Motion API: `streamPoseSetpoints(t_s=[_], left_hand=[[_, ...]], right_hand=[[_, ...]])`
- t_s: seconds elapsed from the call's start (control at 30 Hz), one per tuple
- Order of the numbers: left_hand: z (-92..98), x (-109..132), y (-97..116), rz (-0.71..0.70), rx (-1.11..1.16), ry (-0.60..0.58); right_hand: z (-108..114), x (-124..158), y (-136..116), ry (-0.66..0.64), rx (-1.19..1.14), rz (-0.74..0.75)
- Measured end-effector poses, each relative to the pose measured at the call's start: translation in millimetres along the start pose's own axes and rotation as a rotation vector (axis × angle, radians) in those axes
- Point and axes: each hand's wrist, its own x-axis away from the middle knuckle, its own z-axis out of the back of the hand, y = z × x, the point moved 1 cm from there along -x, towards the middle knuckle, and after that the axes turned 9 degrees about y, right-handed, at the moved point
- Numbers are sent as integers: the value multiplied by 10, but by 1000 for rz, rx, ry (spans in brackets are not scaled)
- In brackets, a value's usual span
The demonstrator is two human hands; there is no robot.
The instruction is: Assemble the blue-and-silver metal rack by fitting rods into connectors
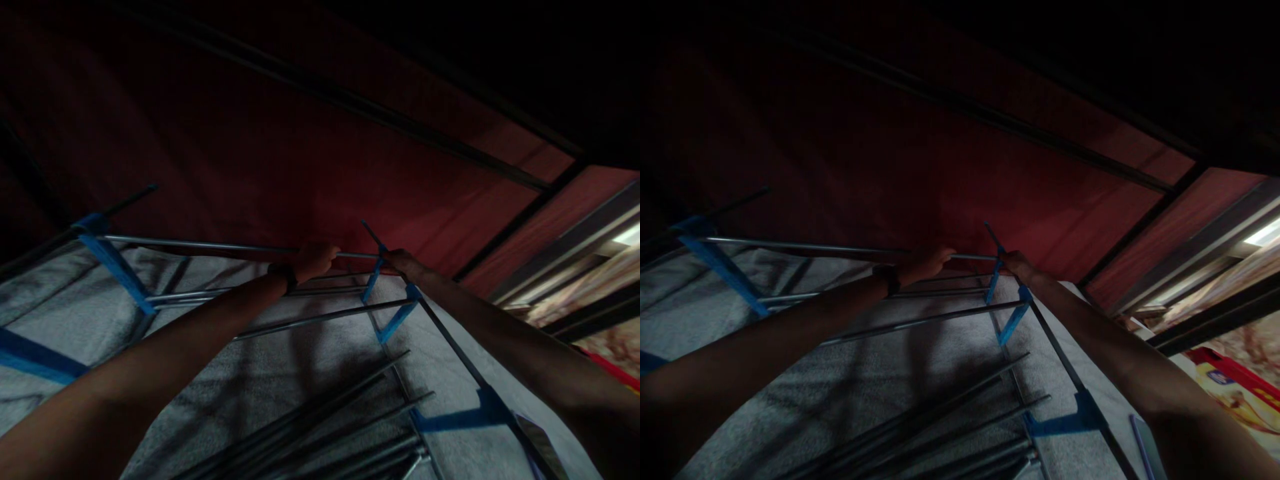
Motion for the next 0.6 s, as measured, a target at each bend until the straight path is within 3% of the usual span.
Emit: streamPoseSetpoints(t_s=[0.23,0.37,0.5,0.6], left_hand=[[-155,-52,-49,-58,-43,54],[-153,-29,-44,-134,-62,76],[-83,80,-65,-245,-31,197],[-29,219,-102,-324,-59,253]], right_hand=[[8,123,-83,-8,-51,-58],[73,163,-61,-53,-7,-37],[221,92,130,-66,23,-66],[402,-12,417,-67,-73,-62]])
